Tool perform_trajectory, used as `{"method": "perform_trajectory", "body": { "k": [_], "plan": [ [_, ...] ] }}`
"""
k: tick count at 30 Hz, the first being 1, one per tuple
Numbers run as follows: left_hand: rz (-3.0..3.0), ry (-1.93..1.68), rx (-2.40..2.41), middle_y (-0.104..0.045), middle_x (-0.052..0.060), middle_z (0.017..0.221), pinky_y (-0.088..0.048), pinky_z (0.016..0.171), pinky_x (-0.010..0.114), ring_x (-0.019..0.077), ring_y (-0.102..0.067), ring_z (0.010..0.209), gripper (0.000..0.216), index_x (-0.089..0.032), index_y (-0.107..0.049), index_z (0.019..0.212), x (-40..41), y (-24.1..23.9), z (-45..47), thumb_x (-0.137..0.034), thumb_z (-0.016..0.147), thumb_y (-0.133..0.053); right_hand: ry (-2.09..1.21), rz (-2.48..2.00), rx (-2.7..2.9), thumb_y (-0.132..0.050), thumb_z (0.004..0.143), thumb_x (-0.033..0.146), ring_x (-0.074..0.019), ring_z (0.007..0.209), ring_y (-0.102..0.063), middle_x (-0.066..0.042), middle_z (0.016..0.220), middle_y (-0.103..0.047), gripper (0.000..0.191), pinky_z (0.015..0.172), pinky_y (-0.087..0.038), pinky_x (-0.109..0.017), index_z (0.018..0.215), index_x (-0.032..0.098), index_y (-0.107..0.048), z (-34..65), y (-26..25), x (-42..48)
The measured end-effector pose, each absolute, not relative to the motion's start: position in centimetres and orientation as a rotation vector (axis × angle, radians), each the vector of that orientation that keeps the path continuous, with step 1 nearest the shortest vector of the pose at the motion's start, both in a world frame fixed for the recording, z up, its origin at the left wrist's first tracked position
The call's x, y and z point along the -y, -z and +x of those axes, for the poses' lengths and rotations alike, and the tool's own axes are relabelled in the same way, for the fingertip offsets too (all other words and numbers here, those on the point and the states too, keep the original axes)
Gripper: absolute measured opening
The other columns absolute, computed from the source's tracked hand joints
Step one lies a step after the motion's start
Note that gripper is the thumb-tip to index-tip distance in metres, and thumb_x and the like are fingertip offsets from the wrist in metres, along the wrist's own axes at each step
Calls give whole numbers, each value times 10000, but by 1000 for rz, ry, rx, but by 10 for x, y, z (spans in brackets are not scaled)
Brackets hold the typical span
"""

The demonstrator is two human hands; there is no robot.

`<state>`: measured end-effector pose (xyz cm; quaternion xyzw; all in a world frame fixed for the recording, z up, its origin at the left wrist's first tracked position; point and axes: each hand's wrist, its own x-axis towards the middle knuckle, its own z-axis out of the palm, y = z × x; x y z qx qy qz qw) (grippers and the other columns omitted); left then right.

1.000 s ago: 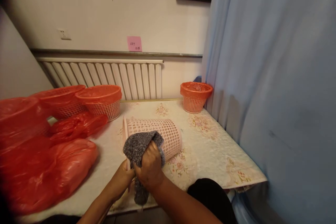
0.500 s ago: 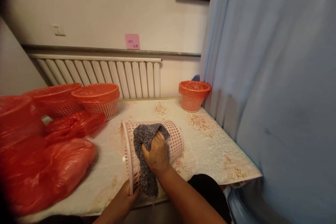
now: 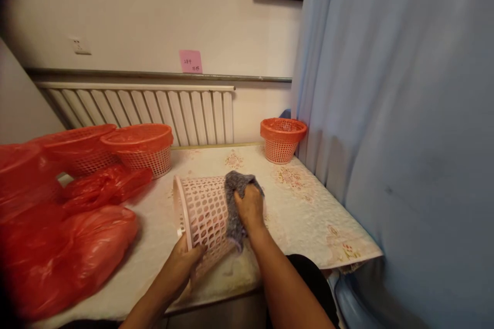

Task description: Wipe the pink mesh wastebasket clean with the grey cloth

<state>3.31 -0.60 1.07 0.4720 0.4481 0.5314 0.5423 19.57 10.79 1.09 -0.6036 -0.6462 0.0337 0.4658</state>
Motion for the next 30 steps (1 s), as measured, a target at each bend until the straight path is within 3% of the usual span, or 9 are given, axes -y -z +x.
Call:
{"method": "perform_trajectory", "body": {
  "k": [4, 8, 14, 19, 24, 27, 30],
  "plan": [
    [1137, -1227, -1057, -626, 78, 1261, -325, 1094, 402, 253, -531, 1209, 590, -155, -525, 1272, 2, -1, 23, -154, 684, -569, -101, -1717, 1415, -518, 817, 268, -235, 782, -660, -141, 809, -704, 230, 689, -462, -294, 869, 116, -682, 222, -9, -129],
    [1169, -1222, -1039, -626, 75, 1261, -325, 1093, 395, 246, -534, 1206, 576, -153, -532, 1263, -3, -3, 17, -125, 687, -557, -78, -1715, 1396, -512, 818, 292, -263, 801, -652, -163, 839, -699, 244, 718, -468, -330, 856, 116, -676, 212, -5, -121],
    [1138, -1209, -969, -690, 76, 1137, -420, 1008, 394, 254, -607, 1088, 506, -142, -580, 1186, -4, -10, 21, -131, 680, -580, -29, -1119, 1706, -536, 775, 221, -249, 947, -613, -118, 951, -682, 201, 863, -477, -360, 926, 155, -651, 161, -6, -67],
    [1233, -1215, -1115, -709, 51, 1075, -425, 995, 399, 258, -610, 1050, 431, -151, -625, 1098, 0, 7, 20, -111, 671, -589, 50, -776, 1826, -550, 750, 212, -255, 932, -606, -101, 895, -674, 178, 917, -457, -419, 904, 170, -629, 136, -7, -35],
    [1385, -1134, -1158, -719, 56, 1044, -364, 1055, 433, 282, -577, 1106, 331, -158, -686, 980, 9, 21, 20, -106, 681, -554, 64, -861, 1834, -559, 769, 200, -249, 942, -599, -92, 894, -674, 151, 908, -463, -407, 898, 185, -637, 142, -15, -48],
    [1468, -1046, -1123, -717, 53, 1072, -321, 1089, 429, 282, -548, 1161, 376, -180, -698, 1024, 20, 28, 21, -92, 696, -535, 45, -982, 1808, -559, 770, 193, -241, 982, -590, -93, 944, -673, 190, 913, -457, -381, 940, 181, -643, 156, -16, -66],
    [1517, -960, -1122, -693, 58, 1147, -277, 1115, 436, 287, -514, 1213, 420, -209, -699, 1073, 30, 37, 18, -86, 706, -534, 56, -1258, 1699, -545, 785, 224, -241, 901, -606, -109, 895, -672, 143, 843, -472, -357, 857, 159, -650, 177, -14, -89]
  ]
}}
